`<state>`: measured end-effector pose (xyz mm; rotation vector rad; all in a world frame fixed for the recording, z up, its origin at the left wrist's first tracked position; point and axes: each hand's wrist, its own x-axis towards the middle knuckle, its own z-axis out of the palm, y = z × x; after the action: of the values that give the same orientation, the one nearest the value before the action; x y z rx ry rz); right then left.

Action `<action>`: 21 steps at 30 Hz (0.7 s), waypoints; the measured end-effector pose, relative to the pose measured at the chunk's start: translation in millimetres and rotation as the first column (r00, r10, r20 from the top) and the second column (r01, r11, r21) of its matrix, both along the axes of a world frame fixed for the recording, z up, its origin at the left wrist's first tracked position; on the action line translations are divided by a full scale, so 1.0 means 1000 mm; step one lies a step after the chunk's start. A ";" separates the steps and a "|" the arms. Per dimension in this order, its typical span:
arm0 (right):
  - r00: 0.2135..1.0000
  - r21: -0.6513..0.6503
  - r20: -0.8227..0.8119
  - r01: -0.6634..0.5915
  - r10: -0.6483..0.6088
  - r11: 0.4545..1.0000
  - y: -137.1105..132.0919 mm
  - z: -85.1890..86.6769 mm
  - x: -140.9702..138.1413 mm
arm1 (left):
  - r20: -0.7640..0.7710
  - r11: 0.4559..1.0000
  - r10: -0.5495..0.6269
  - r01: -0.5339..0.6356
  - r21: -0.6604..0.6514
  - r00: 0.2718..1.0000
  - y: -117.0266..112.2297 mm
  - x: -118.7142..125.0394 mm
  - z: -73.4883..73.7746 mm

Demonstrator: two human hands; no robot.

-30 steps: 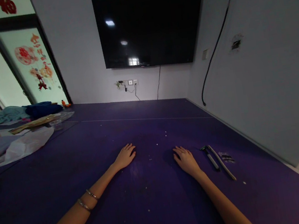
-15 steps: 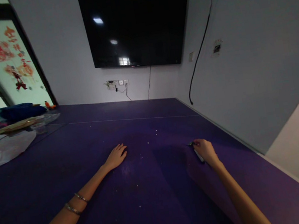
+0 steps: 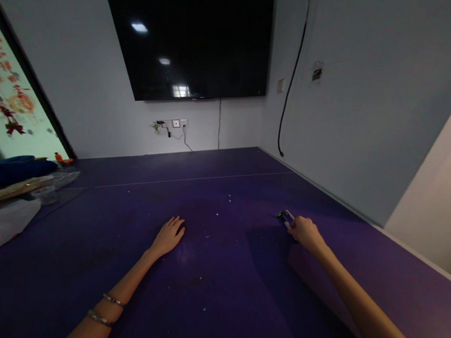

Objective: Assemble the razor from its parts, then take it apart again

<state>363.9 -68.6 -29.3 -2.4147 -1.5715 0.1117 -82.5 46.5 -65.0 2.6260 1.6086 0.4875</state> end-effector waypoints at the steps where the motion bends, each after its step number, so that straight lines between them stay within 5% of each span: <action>1: 1.000 0.007 0.006 0.005 -0.005 1.000 0.000 -0.001 0.000 | 0.005 1.000 0.001 -0.001 -0.002 1.000 0.000 0.000 0.000; 8: 0.999 0.010 -0.046 0.005 -0.005 1.000 -0.001 0.001 -0.005 | 0.050 1.000 0.024 -0.024 -0.004 0.998 0.000 0.000 0.005; 12: 0.995 0.135 -0.073 -0.051 0.061 0.990 -0.002 0.006 -0.019 | 0.167 0.997 0.018 -0.031 0.076 0.986 -0.007 0.013 0.019; 16: 0.986 0.248 -0.027 -0.151 0.162 0.957 0.002 0.016 -0.048 | 0.338 0.983 -0.181 0.158 0.094 0.923 -0.026 0.051 0.038; 21: 0.962 0.302 0.014 -0.265 0.273 0.916 0.006 0.034 -0.102 | 0.511 0.962 -0.199 0.267 -0.061 0.836 -0.052 0.114 0.054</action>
<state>261.8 -62.2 4.8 -1.9503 -1.7574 -0.0416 31.3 -5.6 -11.0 2.2878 1.1006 0.9204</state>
